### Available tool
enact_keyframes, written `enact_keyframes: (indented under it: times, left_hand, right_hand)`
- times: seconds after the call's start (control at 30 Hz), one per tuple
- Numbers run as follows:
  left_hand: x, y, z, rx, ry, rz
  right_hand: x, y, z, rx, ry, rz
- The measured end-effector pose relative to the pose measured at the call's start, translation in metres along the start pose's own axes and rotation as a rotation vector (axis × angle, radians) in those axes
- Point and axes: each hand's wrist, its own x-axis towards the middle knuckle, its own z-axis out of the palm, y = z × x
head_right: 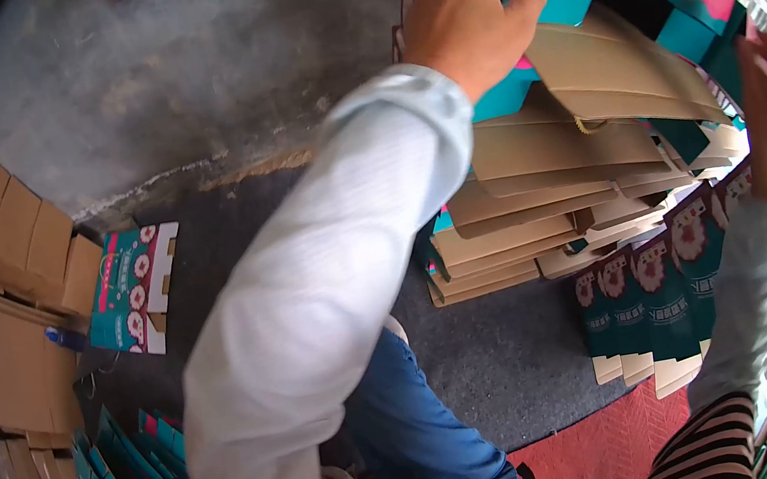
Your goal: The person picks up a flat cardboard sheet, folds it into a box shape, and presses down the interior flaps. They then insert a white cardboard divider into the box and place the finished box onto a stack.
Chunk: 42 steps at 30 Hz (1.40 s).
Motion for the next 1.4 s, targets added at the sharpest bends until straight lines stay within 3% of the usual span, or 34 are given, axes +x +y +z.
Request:
enact_keyframes:
  times: [0.07,0.1,0.13,0.17,0.2,0.23,0.27,0.37,0.4,0.47,0.6,0.7,0.8,1.17,1.23,1.4]
  left_hand:
    - [0.008,-0.001,-0.072,-0.030,-0.345,0.043]
    - [0.002,-0.016,-0.087,0.012,-0.335,0.024]
    - [-0.008,-0.029,-0.106,-0.237,-0.414,0.072]
    - [-0.027,-0.045,-0.128,-0.031,-0.250,0.151]
    - [-0.051,-0.051,-0.152,0.039,-0.285,-0.065]
    - [-0.075,-0.053,-0.171,0.054,-0.322,-0.159]
    - [-0.103,-0.063,-0.185,-0.036,-0.361,-0.295]
    - [-0.175,-0.068,-0.219,0.029,-0.488,-0.563]
    - [-0.194,-0.067,-0.223,0.044,-0.470,-0.630]
    - [-0.223,-0.051,-0.222,0.048,-0.525,-0.566]
    - [-0.246,-0.023,-0.197,0.111,-0.725,-0.247]
    - [-0.261,-0.029,-0.179,0.179,-0.741,-0.166]
    - [-0.270,-0.036,-0.177,0.196,-0.704,-0.166]
    - [-0.280,-0.048,-0.174,0.065,-0.626,-0.222]
    - [-0.282,-0.050,-0.174,0.030,-0.614,-0.241]
    - [-0.275,-0.048,-0.167,-0.013,-0.564,-0.361]
  right_hand:
    - [-0.051,-0.125,-0.044,0.185,0.120,-0.091]
    - [-0.077,-0.188,-0.065,0.271,0.174,-0.144]
    - [-0.100,-0.225,-0.076,0.390,0.126,-0.262]
    - [-0.119,-0.246,-0.080,0.522,-0.041,-0.435]
    - [-0.136,-0.265,-0.076,0.651,-0.236,-0.562]
    - [-0.154,-0.282,-0.057,0.766,-0.412,-0.597]
    - [-0.181,-0.300,-0.026,0.871,-0.450,-0.496]
    - [-0.245,-0.341,0.071,1.141,-0.832,-0.140]
    - [-0.260,-0.355,0.095,1.027,-0.857,-0.124]
    - [-0.310,-0.376,0.151,0.882,-0.899,-0.288]
    - [-0.357,-0.420,0.223,0.569,-1.416,-0.458]
    - [-0.380,-0.434,0.267,0.409,-1.679,-0.544]
    - [-0.395,-0.423,0.296,0.233,-1.707,-0.709]
    - [-0.440,-0.364,0.352,-0.148,-1.768,-0.663]
    - [-0.456,-0.353,0.363,-0.212,-1.699,-0.761]
    - [-0.467,-0.331,0.372,-0.372,-1.775,-0.886]
